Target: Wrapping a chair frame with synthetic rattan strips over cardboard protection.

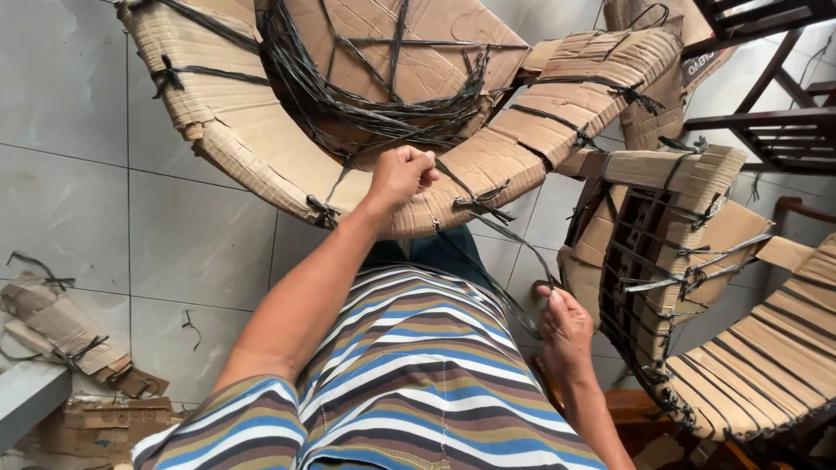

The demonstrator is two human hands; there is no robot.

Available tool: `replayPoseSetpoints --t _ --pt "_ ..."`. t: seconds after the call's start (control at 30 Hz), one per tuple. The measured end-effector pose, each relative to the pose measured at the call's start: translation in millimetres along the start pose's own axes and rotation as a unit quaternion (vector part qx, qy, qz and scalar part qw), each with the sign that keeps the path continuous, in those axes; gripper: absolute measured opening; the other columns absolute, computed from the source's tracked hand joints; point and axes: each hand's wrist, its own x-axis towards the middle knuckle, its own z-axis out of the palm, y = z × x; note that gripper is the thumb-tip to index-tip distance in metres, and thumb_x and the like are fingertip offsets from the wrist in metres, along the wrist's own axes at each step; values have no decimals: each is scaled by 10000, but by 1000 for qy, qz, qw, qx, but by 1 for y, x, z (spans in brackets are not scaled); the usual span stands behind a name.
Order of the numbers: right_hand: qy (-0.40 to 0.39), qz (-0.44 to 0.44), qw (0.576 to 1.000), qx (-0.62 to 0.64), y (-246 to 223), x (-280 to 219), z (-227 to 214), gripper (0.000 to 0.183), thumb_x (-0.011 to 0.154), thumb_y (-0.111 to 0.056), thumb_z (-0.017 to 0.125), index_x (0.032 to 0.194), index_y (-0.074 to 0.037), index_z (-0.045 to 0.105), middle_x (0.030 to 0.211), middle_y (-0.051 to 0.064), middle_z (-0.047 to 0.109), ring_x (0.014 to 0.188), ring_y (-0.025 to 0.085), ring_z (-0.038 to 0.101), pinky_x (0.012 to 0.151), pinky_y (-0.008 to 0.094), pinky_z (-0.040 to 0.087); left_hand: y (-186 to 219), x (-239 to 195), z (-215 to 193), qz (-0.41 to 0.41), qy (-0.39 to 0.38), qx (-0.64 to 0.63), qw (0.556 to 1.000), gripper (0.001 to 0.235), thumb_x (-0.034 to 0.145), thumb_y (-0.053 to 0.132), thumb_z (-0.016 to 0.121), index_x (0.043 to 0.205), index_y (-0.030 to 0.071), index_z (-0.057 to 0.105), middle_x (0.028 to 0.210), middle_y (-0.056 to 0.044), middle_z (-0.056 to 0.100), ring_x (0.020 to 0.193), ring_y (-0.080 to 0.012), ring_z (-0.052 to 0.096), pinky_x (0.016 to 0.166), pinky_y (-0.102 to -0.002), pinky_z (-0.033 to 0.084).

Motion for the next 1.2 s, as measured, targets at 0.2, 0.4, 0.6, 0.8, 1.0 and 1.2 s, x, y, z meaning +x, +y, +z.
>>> replayPoseSetpoints --t 0.2,0.4,0.6,0.8,1.0,1.2 --pt "61 46 996 -50 33 32 -55 282 1048 -155 553 1230 23 676 500 -72 213 373 35 222 358 188 194 -2 38 9 3 -54 158 986 110 754 221 713 728 114 719 536 -32 629 460 -97 583 434 -195 483" --pt "131 85 978 -139 81 74 -97 266 997 -127 566 1177 -9 722 479 -49 303 379 40 308 371 187 230 -6 86 23 -9 -105 397 912 360 897 453 570 1106 237 769 1103 -80 749 1154 -297 683 1014 -444 528" --pt "126 87 918 -366 135 148 -107 270 926 -290 722 1144 -156 809 846 170 719 848 234 674 800 359 528 -67 161 59 -18 -135 453 881 465 941 407 457 1162 140 767 1210 -172 730 1232 -379 643 1077 -507 496" --pt "27 121 941 -315 100 213 -25 300 993 -273 657 1161 -49 767 852 181 709 812 223 660 734 400 563 -95 188 81 -66 -177 426 884 616 958 398 351 1367 24 620 1441 -235 591 1386 -416 516 1178 -559 384" --pt "-36 71 912 -402 102 253 6 355 969 -314 660 1220 -71 724 840 153 689 819 219 662 753 405 558 -90 193 79 -151 -128 362 911 685 978 539 252 1413 101 550 1467 -172 560 1418 -360 477 1200 -552 336" --pt "-115 6 866 -487 115 289 17 425 945 -355 662 1279 -92 681 828 125 668 826 214 665 771 410 552 -81 199 88 -225 -98 350 904 619 979 508 302 1411 187 607 1485 -91 580 1433 -321 474 1213 -543 309"
